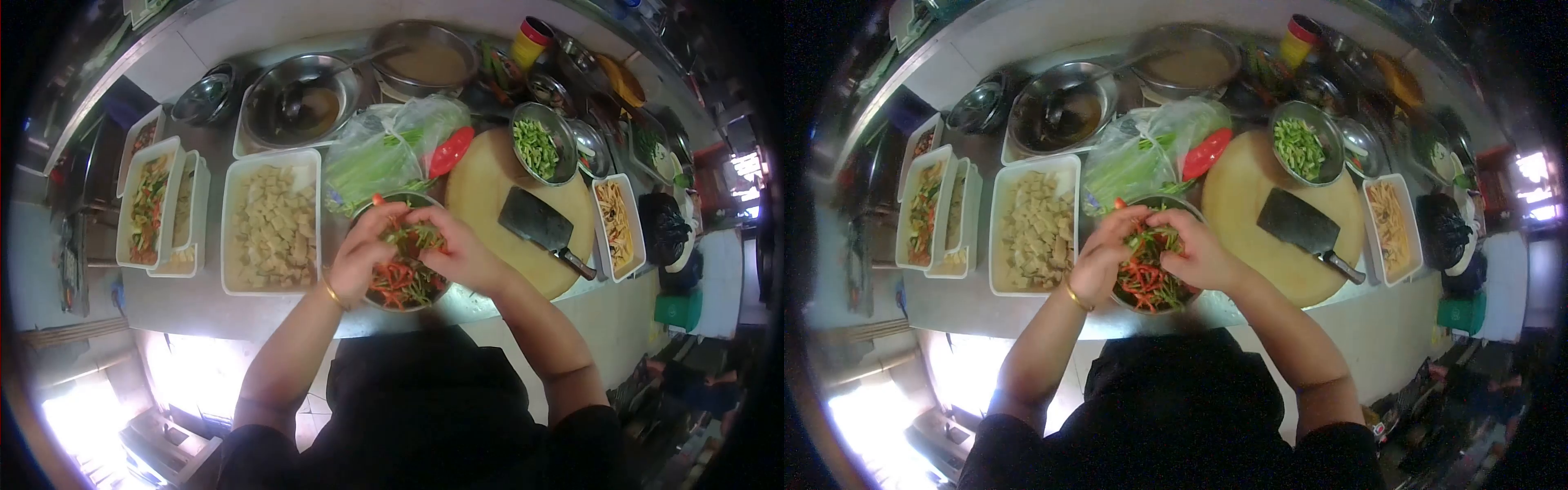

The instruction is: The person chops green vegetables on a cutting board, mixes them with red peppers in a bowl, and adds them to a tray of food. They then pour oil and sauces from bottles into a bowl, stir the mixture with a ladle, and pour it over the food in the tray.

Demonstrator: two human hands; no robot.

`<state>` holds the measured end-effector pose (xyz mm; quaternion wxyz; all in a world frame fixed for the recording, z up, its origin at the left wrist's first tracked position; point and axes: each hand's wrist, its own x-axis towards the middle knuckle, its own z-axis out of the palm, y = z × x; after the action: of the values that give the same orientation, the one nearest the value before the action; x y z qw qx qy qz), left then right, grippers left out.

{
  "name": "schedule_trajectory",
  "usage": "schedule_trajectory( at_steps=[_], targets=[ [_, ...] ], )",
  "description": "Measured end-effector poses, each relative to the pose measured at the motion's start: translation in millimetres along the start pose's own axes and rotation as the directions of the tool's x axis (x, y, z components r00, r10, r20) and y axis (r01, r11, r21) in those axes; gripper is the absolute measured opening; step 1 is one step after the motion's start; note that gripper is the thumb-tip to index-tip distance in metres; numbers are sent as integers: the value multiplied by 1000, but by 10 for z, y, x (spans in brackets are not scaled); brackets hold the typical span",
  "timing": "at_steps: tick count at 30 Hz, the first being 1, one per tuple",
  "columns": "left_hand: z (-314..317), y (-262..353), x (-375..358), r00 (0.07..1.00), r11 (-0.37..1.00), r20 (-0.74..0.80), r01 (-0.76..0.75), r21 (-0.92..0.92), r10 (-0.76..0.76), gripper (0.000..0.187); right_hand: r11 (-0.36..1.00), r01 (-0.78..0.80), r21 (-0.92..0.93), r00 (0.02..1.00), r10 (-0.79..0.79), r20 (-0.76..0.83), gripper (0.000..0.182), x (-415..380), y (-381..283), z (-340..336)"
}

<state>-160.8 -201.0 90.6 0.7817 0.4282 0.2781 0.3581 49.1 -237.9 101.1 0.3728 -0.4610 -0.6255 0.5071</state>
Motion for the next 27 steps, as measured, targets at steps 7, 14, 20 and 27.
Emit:
schedule_trajectory(
  at_steps=[7,14,20,27],
  targets=[
    [-232,-113,-200,998,575,42,-8,818,-46,29,793,-2,-610,990,-84,-113,80,-432,385,170],
    [-357,-942,-601,592,807,-614,-110,580,522,47,611,-65,-789,969,-149,-195,89,-313,537,628],
    [-76,-1093,-701,679,887,-626,81,-455,-384,66,675,130,-727,939,-318,-128,59,39,276,404],
    [-34,-1045,-722,728,911,-593,108,-398,-345,73,314,394,-864,879,145,454,29,1264,396,794]
  ],
)
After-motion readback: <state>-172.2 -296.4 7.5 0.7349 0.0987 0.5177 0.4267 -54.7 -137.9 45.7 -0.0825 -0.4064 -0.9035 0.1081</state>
